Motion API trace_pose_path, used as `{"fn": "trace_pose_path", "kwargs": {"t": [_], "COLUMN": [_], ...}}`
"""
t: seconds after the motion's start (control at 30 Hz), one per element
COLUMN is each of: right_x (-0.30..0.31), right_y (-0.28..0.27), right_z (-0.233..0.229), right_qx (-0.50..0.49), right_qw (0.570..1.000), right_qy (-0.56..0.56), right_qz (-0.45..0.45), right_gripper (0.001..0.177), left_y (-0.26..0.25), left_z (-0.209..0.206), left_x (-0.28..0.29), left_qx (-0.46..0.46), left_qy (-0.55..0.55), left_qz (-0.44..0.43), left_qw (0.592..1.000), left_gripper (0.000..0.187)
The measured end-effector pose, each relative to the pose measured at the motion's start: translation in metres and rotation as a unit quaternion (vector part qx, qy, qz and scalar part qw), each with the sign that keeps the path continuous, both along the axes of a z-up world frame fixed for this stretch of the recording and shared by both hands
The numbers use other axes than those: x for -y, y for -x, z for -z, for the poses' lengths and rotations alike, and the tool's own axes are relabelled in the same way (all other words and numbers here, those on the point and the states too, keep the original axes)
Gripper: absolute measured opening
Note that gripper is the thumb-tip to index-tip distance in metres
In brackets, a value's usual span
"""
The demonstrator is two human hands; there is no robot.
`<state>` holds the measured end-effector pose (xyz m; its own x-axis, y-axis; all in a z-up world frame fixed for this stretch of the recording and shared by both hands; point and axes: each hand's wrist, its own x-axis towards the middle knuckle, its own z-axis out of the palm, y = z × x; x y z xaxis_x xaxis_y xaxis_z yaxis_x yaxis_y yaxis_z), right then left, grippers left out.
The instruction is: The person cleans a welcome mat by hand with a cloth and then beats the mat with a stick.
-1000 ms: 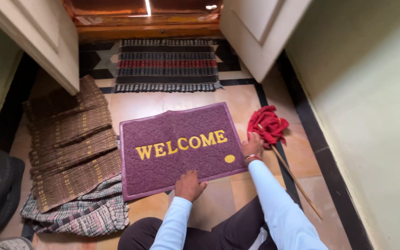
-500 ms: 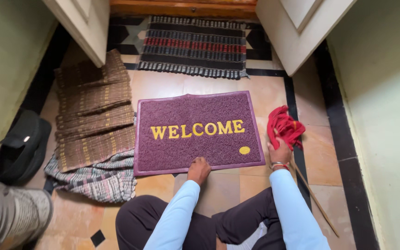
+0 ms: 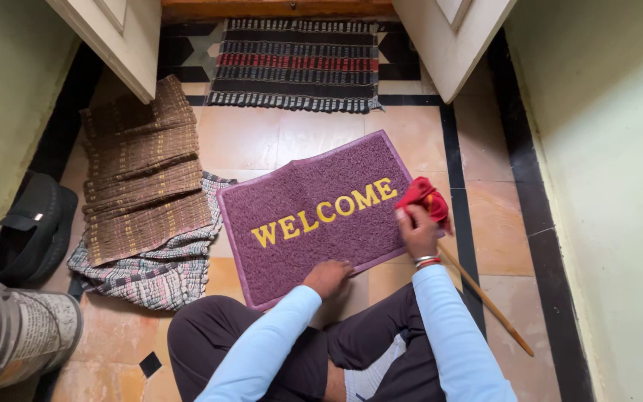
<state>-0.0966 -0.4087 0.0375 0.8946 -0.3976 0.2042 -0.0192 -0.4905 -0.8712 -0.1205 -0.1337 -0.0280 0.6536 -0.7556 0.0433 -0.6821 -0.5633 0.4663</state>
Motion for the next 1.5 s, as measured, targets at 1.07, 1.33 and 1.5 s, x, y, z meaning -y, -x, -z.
{"fn": "trace_pose_path", "kwargs": {"t": [1.07,1.33,1.5], "right_x": [-0.075,-0.039,-0.024], "right_y": [-0.118,-0.088,-0.075], "right_z": [0.051,0.083,0.09], "right_qx": [-0.009,-0.23,-0.033], "right_qw": [0.852,0.94,0.875], "right_qy": [-0.523,-0.222,0.428], "right_qz": [-0.04,-0.119,-0.224], "right_gripper": [0.042,0.022,0.026], "left_y": [-0.134,-0.137,-0.134], "left_z": [0.002,0.031,0.031], "left_x": [-0.195,-0.182,-0.152], "left_qx": [-0.29,-0.225,-0.229], "left_qy": [0.059,0.171,0.242], "left_qz": [-0.681,-0.66,-0.574], "left_qw": [0.669,0.696,0.748], "left_gripper": [0.101,0.072,0.061]}}
